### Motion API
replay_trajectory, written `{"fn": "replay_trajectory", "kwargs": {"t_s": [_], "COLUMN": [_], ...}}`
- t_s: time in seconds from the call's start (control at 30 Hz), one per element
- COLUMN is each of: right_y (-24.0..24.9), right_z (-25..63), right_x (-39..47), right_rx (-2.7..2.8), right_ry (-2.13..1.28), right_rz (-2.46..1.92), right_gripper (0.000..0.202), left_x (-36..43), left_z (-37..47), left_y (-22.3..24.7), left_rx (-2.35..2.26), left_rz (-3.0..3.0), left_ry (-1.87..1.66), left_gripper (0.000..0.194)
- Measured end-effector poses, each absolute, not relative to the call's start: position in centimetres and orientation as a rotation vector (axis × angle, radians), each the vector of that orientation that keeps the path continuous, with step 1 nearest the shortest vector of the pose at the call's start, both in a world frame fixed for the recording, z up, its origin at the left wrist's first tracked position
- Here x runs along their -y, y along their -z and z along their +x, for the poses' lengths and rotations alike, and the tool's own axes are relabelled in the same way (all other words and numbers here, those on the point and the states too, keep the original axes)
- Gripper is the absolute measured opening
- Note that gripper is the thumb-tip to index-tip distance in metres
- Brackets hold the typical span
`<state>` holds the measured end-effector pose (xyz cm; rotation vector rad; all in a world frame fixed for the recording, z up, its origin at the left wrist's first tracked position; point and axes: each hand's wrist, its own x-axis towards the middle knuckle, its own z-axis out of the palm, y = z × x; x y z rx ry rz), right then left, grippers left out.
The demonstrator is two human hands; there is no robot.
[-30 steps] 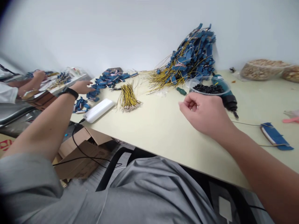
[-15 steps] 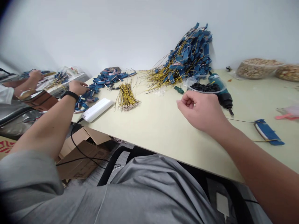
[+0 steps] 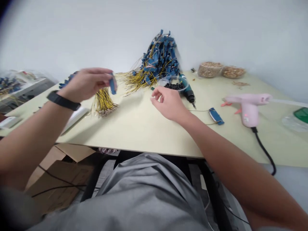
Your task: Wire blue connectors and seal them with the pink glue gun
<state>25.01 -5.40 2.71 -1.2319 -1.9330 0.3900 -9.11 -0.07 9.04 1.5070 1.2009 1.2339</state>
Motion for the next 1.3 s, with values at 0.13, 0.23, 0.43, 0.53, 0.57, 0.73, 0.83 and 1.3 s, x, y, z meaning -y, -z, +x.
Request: {"fn": "replay_trajectory", "kwargs": {"t_s": [0.13, 0.23, 0.43, 0.53, 0.57, 0.73, 0.83, 1.3], "right_y": [-2.0, -1.5, -0.8, -0.4, -0.2, 0.4, 0.6, -0.2], "right_z": [25.1, 24.7, 24.0, 24.1, 24.2, 24.1, 23.8, 23.5], "right_x": [5.4, 5.4, 4.9, 4.3, 4.1, 3.4, 3.3, 4.7], "right_rx": [1.996, 2.021, 2.012, 2.032, 2.042, 2.076, 2.061, 2.178], "right_ry": [-0.444, -0.525, -0.511, -0.444, -0.421, -0.437, -0.472, -0.367], "right_rz": [-1.162, -1.164, -1.268, -1.308, -1.313, -1.296, -1.305, -1.357], "right_gripper": [0.036, 0.054, 0.042, 0.036, 0.035, 0.03, 0.019, 0.035], "left_x": [0.7, 0.6, 0.9, 1.0, 1.0, -0.2, -1.6, -2.2], "left_z": [-0.3, 2.6, 3.1, 1.1, 0.1, -7.1, -11.1, -16.0], "left_y": [-5.1, -3.1, -2.7, -4.5, -5.4, -8.4, -8.2, -6.3], "left_rx": [-1.04, -1.007, -1.008, -1.133, -1.229, -1.555, -1.664, -1.7], "left_rz": [1.356, 1.248, 1.252, 1.487, 1.621, 2.115, 2.287, 2.411], "left_ry": [-1.077, -1.056, -1.007, -0.889, -0.906, -0.84, -0.551, -0.21], "left_gripper": [0.01, 0.012, 0.013, 0.021, 0.031, 0.015, 0.026, 0.026]}}
